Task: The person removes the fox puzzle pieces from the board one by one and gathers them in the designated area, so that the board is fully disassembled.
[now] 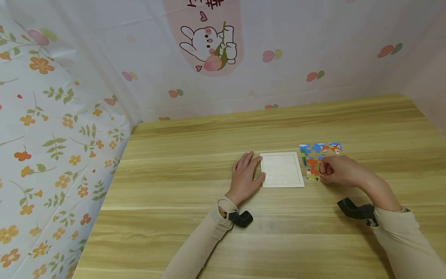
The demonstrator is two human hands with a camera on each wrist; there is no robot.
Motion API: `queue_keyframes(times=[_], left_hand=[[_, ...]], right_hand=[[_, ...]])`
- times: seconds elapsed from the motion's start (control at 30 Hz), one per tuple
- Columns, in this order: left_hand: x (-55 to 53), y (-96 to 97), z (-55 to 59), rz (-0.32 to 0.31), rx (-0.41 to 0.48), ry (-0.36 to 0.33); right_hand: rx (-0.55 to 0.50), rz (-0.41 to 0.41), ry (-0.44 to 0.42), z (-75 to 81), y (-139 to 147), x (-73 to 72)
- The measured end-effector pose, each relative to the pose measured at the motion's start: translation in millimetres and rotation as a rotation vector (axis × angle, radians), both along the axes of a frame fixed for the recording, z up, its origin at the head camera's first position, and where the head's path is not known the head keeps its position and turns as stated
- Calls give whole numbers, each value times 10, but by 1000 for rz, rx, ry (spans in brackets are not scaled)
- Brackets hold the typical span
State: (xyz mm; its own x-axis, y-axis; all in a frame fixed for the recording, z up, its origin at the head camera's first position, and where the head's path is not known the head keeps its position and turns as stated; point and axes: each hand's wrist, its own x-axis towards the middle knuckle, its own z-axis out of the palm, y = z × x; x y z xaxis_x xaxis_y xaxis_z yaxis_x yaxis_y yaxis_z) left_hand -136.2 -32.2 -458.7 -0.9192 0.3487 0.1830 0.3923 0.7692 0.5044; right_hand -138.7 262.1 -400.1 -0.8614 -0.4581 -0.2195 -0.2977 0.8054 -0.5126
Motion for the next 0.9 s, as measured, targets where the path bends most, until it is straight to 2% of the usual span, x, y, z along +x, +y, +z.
queue_keyframes(times=[0.17, 0.43, 0.9], left_hand=[[-5, -3, -5, -4, 3, 0], [-5, -9, 1, -9, 9, 1], [1, -3, 12, -6, 5, -12]], right_hand=[[-4, -18, -10, 25, 51, -8], [-11, -21, -75, 45, 104, -21], [-8, -18, 4, 18, 82, -31]])
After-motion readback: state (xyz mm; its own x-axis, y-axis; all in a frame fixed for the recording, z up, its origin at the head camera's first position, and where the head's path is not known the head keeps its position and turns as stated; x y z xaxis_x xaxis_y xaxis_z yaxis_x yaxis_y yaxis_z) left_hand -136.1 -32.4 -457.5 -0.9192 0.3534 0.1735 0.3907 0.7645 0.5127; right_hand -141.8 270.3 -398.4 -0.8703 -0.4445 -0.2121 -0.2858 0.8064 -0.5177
